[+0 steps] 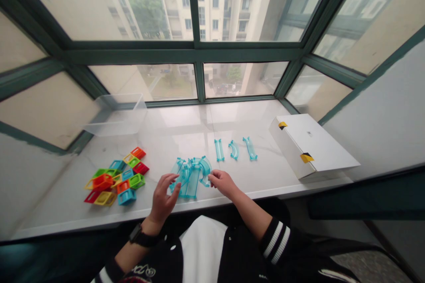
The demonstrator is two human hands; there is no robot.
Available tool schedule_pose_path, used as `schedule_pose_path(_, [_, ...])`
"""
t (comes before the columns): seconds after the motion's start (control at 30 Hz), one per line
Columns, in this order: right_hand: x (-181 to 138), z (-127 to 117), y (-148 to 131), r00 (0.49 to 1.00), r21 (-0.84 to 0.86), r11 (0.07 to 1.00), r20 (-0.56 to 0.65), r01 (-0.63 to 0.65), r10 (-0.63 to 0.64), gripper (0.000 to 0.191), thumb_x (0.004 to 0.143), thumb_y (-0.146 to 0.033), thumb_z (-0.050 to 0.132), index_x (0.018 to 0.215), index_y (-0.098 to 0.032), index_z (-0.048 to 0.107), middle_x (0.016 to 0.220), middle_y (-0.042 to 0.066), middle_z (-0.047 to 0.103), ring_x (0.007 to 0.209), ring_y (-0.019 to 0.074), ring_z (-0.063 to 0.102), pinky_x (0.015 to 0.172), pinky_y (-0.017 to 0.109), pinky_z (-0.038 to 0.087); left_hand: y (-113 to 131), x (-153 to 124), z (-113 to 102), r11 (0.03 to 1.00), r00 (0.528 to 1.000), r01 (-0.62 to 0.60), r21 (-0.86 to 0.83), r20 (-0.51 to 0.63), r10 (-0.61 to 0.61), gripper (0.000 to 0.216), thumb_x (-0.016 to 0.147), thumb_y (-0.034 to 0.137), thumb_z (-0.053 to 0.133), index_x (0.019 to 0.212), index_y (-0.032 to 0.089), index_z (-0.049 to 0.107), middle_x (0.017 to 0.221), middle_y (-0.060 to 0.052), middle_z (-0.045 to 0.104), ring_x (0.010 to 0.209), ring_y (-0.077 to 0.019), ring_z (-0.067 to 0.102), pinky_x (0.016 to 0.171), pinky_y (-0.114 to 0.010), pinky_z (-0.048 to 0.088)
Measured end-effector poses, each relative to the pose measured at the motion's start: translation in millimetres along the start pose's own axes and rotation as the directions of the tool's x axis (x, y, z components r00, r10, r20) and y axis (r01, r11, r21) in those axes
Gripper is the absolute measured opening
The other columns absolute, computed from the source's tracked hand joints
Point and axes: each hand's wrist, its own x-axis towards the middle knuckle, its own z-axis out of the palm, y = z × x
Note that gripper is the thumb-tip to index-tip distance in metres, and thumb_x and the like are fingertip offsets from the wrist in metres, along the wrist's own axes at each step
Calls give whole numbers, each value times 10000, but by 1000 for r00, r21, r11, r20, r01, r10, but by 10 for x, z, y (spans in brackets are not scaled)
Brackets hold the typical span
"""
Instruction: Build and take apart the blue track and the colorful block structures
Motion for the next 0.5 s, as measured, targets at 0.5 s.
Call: schedule_pose_path(0.5, [-381, -438, -118, 872, -166, 951, -382, 262, -307, 466, 913, -480, 697, 1304, -251, 584, 986, 45, 726, 749, 180, 666, 712, 318, 577, 827, 778, 1004, 954, 921, 221, -201, 363, -137, 169, 952, 379, 655, 968, 236, 743, 894, -34, 776, 730, -180, 687, 735, -310, 519])
